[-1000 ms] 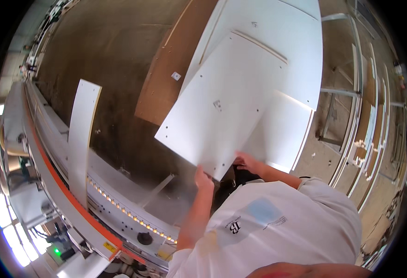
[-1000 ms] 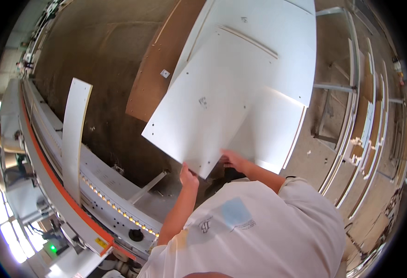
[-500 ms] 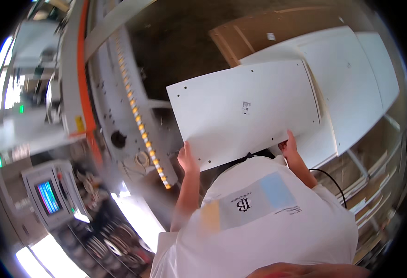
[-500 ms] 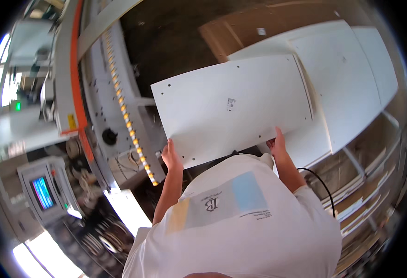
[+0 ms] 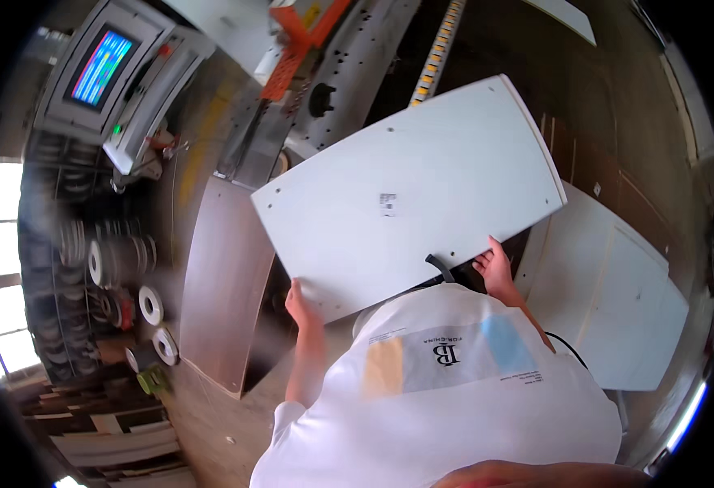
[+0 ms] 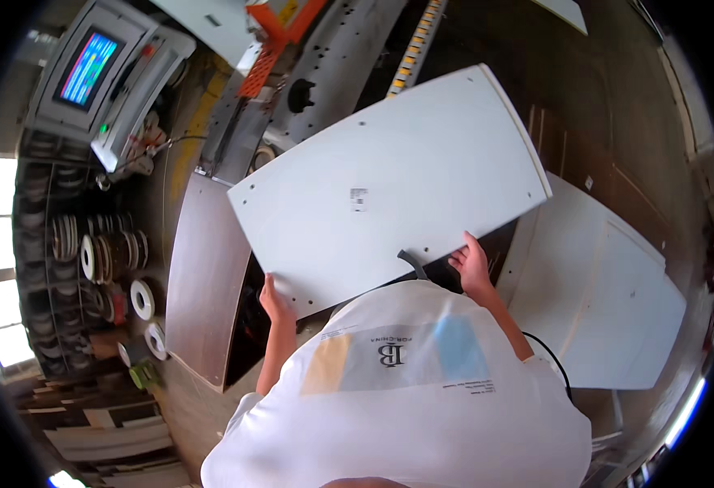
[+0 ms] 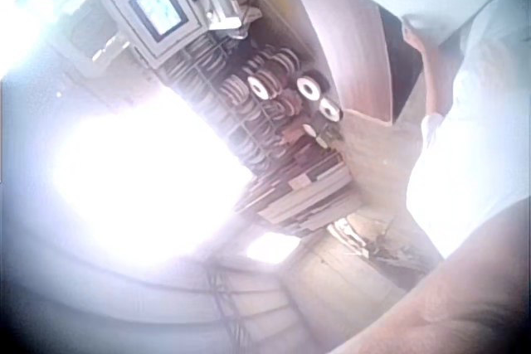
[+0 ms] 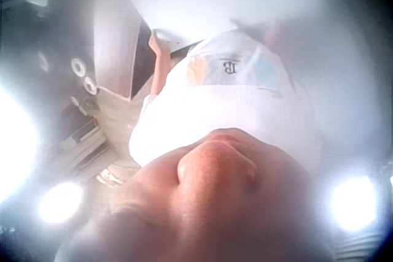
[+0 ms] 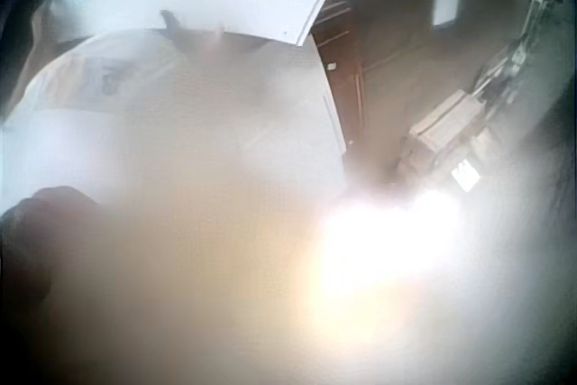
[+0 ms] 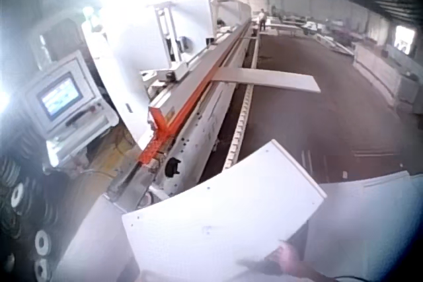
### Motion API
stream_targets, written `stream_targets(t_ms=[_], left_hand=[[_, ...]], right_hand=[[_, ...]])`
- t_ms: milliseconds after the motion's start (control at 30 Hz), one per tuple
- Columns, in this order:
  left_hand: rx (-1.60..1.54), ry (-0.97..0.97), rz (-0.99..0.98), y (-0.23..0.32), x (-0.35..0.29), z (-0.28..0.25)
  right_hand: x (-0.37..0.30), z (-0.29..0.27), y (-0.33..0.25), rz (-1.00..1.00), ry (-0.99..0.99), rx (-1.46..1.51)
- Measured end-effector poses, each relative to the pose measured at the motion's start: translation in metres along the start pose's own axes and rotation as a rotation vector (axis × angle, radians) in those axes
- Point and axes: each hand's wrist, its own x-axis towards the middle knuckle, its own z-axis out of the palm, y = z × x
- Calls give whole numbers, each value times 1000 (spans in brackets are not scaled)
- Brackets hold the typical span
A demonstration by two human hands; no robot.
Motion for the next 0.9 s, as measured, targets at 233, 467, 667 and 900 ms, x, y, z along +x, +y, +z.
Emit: stream_targets(t_ms=[233,467,667,900], left_hand=[[-273,71,-12,21,-27,-89],[-303,147,-232,11,-13,-156],[-50,123,-289,-62,-6,-204],[3,182,-194,-49,-17,-168]], right_hand=[[18,152,12,26,-363,-364],[27,195,35,98,-505,-824],[32,211,39,114,-503,-488],[41,229,21,118,-519,-407]])
